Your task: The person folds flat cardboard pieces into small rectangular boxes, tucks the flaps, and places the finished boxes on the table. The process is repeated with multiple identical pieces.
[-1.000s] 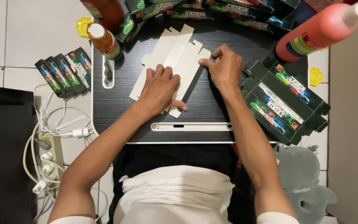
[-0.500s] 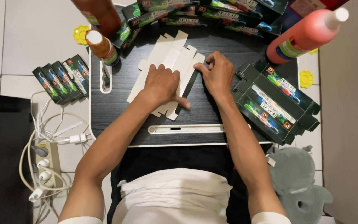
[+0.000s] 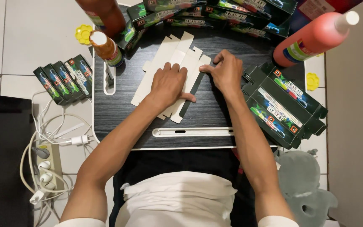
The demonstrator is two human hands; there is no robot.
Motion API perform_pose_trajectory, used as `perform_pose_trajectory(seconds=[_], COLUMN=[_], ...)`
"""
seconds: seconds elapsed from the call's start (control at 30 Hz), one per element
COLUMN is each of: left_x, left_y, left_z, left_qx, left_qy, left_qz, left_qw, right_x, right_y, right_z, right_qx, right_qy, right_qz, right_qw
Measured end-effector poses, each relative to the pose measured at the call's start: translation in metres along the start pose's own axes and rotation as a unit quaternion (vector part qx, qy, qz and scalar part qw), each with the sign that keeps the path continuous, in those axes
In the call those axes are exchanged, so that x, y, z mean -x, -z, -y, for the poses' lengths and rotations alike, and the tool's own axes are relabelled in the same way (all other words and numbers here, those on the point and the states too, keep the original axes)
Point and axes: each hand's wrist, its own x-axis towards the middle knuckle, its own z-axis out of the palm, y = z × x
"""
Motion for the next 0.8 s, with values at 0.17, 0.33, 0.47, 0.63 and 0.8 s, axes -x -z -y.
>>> perform_pose_trajectory(seconds=[0.17,0.33,0.47,0.63,0.8], left_x=[0.009,0.013,0.024,0.017,0.014], left_y=[0.002,0.006,0.036,0.001,-0.01], left_z=[0.0,0.003,-0.013,-0.017,-0.02], left_qx=[0.008,0.028,0.102,0.138,0.157], left_qy=[-0.014,-0.027,-0.019,-0.03,-0.039], left_qz=[0.001,0.022,0.005,-0.068,-0.092], left_qw=[1.0,0.999,0.995,0.988,0.983], right_x=[-0.012,-0.013,-0.003,0.002,0.005], right_y=[-0.007,-0.01,-0.009,-0.017,-0.02], right_z=[-0.005,-0.006,0.003,-0.007,-0.007], right_qx=[-0.061,-0.014,0.042,0.042,0.042], right_qy=[-0.071,-0.064,-0.088,-0.05,-0.026], right_qz=[0.013,-0.024,-0.039,-0.055,-0.079], right_qw=[0.995,0.998,0.994,0.996,0.996])
